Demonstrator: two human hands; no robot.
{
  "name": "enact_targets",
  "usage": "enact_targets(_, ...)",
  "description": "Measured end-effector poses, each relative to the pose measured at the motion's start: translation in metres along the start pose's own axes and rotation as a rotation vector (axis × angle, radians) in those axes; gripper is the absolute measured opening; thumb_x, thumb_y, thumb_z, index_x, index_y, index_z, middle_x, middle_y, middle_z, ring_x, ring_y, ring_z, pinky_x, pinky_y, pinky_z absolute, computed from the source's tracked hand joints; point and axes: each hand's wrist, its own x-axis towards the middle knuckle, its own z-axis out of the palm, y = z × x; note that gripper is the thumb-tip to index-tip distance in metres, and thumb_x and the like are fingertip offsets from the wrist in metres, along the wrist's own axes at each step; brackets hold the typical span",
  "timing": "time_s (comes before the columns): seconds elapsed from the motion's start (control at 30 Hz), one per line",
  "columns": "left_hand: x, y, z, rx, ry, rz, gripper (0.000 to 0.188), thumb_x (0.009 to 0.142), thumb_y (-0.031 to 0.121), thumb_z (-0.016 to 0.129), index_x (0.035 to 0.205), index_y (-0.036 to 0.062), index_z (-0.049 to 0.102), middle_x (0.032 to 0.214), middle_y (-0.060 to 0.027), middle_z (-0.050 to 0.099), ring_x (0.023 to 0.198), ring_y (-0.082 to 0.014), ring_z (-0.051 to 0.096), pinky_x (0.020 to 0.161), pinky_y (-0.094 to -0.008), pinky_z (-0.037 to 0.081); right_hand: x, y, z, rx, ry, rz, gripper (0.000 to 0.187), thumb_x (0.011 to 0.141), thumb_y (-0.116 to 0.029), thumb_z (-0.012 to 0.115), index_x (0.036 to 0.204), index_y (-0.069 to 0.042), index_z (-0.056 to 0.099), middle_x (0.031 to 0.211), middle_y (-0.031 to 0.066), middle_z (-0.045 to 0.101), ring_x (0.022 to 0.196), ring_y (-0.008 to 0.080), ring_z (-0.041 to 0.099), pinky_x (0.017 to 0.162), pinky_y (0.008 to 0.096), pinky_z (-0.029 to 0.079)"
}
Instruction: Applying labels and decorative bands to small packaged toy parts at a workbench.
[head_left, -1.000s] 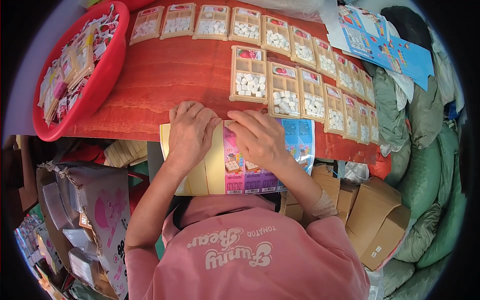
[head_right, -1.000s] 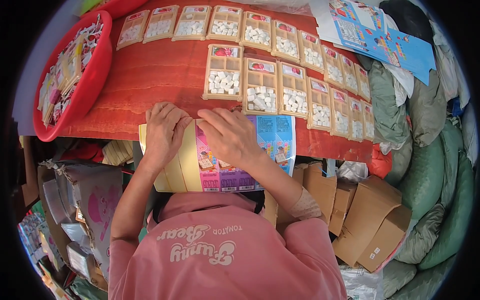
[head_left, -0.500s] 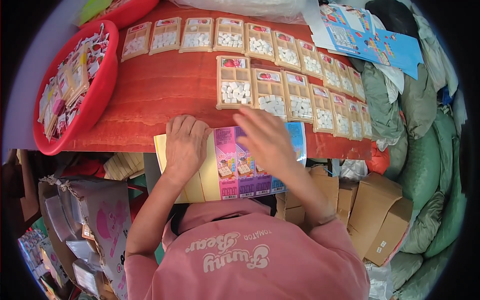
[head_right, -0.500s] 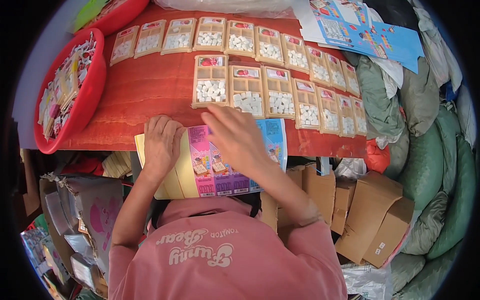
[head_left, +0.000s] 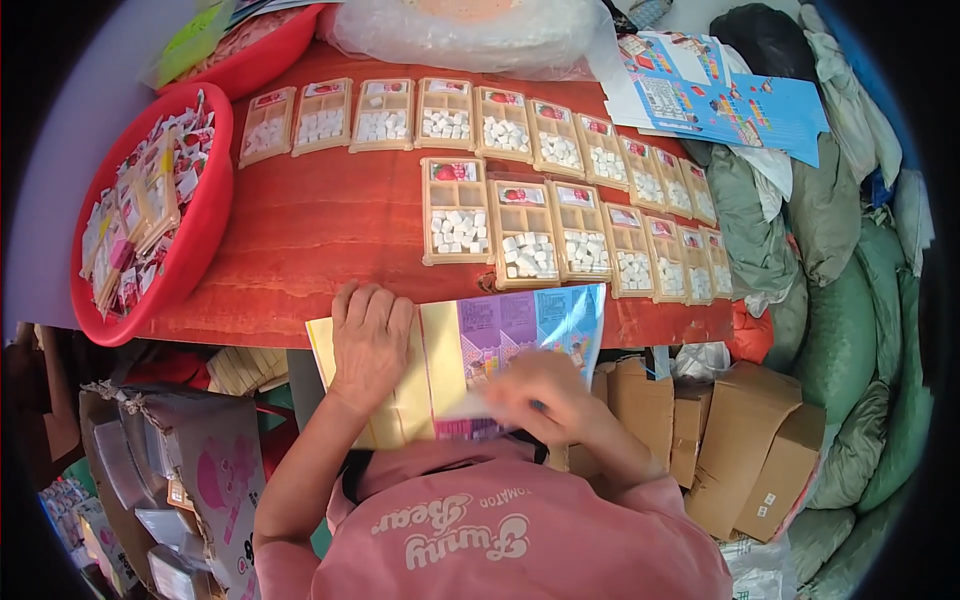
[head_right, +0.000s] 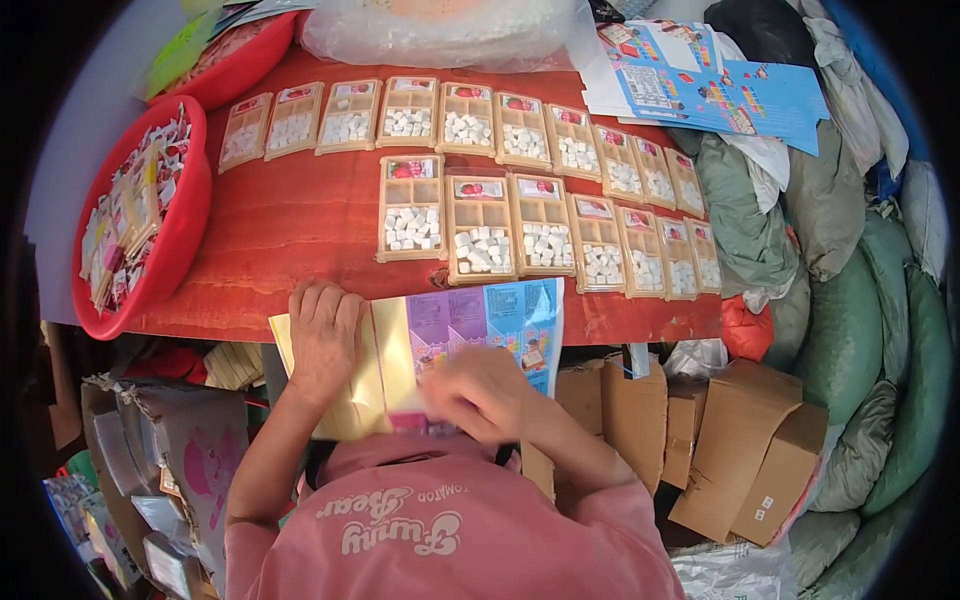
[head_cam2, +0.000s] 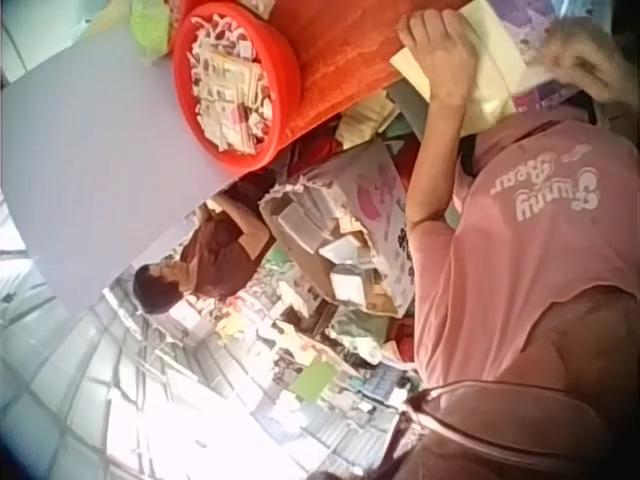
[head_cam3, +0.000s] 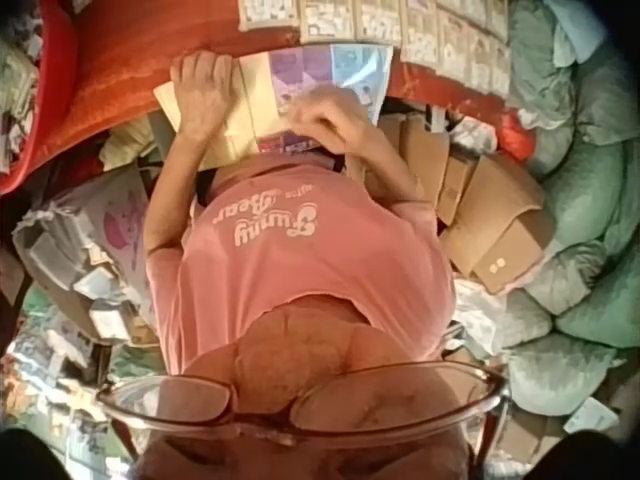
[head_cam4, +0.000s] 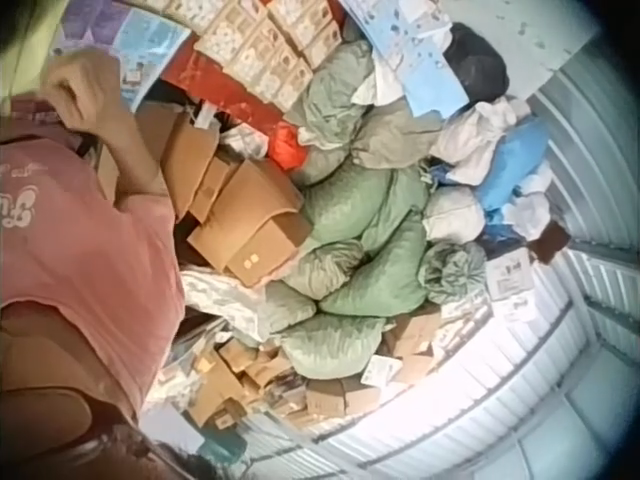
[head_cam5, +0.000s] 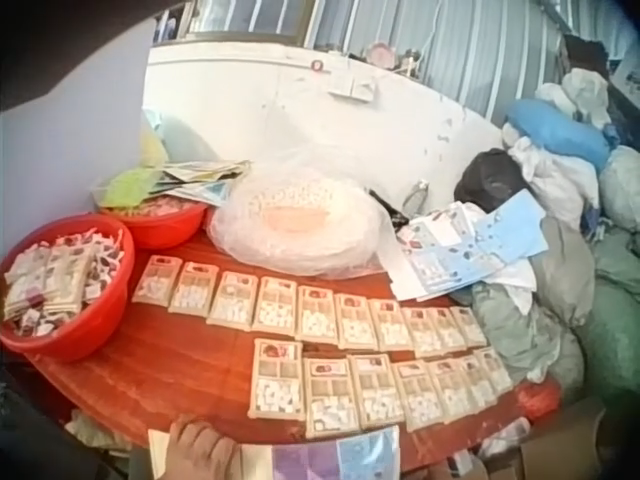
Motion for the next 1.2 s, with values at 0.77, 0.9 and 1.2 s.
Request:
enact_targets(0.77, 0.084, -0.02, 0.041, 0.038, -0.277, 0.207, 0.069, 0.087, 0.045, 0.051, 0.131, -0.007, 0.04, 0.137, -0.0209, 0.04, 0.13, -0.0315, 0.036, 0.11, -0.0414, 0.026, 0.008, 0.034, -0.032, 0.771, 0.681, 0.423, 0.022, 0.088, -0.021, 0.062, 0.093, -0.008, 0.045, 0.068, 0.0068, 0.053, 0.052, 0.0117, 0.045, 0.046, 0.0245, 0.037)
enact_targets(0.9, 0.057, -0.06, 0.005, 0.16, -0.229, 0.056, 0.068, 0.086, 0.045, 0.053, 0.127, -0.0084, 0.044, 0.134, -0.0224, 0.044, 0.128, -0.0328, 0.039, 0.108, -0.0408, 0.03, 0.033, 0.036, -0.033, 0.848, 0.665, 0.441, 0.018, 0.089, -0.018, 0.06, 0.097, -0.007, 0.047, 0.07, 0.0059, 0.054, 0.057, 0.0116, 0.05, 0.051, 0.024, 0.042)
enact_targets(1.2, -0.006, -0.081, -0.071, 0.161, -0.174, -0.249, 0.052, 0.081, 0.038, 0.061, 0.116, 0.0001, 0.058, 0.122, -0.0137, 0.056, 0.111, -0.0301, 0.052, 0.091, -0.0402, 0.044, 0.113, 0.028, -0.004, 1.317, 0.154, 0.443, 0.032, 0.083, -0.004, 0.064, 0.112, -0.006, 0.05, 0.092, 0.008, 0.061, 0.08, 0.0119, 0.06, 0.07, 0.0233, 0.049)
